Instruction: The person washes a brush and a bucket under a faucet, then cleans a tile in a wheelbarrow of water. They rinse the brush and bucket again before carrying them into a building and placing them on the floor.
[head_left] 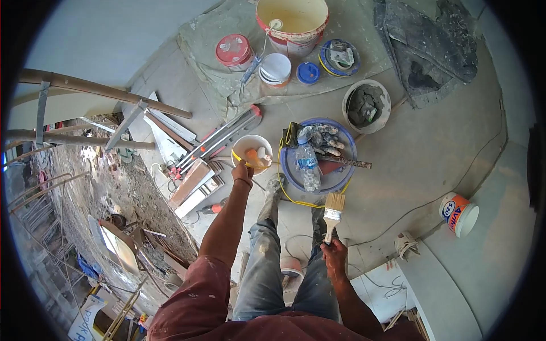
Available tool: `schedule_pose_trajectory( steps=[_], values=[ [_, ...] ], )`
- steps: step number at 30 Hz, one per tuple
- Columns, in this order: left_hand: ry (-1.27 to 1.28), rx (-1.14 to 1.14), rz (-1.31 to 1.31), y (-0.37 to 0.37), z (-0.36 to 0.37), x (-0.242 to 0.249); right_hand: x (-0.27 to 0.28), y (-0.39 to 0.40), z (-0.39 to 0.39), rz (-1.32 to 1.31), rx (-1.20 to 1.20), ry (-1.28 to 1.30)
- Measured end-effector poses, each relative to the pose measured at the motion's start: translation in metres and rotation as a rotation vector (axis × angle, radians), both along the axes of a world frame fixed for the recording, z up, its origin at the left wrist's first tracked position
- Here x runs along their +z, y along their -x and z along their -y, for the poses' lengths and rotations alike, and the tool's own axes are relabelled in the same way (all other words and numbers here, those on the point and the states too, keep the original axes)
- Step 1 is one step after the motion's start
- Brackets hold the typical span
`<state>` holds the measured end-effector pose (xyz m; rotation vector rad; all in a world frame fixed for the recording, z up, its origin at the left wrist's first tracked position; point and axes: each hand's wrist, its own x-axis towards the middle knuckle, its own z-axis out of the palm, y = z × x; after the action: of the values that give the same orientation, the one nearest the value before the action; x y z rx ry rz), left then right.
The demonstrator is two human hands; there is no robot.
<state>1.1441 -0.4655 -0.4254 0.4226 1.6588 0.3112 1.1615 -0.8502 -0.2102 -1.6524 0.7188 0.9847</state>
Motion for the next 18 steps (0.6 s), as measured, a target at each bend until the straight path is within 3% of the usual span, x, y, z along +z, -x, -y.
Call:
schedule_pose_trajectory(
  steps=[2, 6, 8, 9, 11, 15, 18],
  values=[
    [0.018, 0.052, 0.036, -0.002, -0.004, -0.020, 0.000, -0.003, 0.001, 0.043, 0.075, -0.016],
    [0.129, -0.055, -0.056, 0.003, -0.013, -0.042, 0.007, -0.004, -0.018, 0.019, 0.172, 0.063],
    [0.178, -0.353, -0.219, 0.035, -0.013, -0.044, 0.011, 0.000, -0.041, 0.036, 0.217, 0.083],
    [0.137, -0.432, -0.138, 0.050, -0.005, -0.029, 0.018, 0.003, -0.056, 0.022, 0.235, 0.053],
    [0.126, -0.496, 0.112, 0.071, 0.012, 0.048, 0.027, 0.011, -0.087, 0.015, 0.314, -0.012],
    [0.449, -0.475, 0.598, 0.130, 0.046, 0.211, 0.060, 0.034, -0.149, -0.061, 0.476, -0.271],
    [0.562, -0.455, 0.925, 0.168, 0.070, 0.275, 0.094, 0.052, -0.193, -0.192, 0.653, -0.417]
  ],
)
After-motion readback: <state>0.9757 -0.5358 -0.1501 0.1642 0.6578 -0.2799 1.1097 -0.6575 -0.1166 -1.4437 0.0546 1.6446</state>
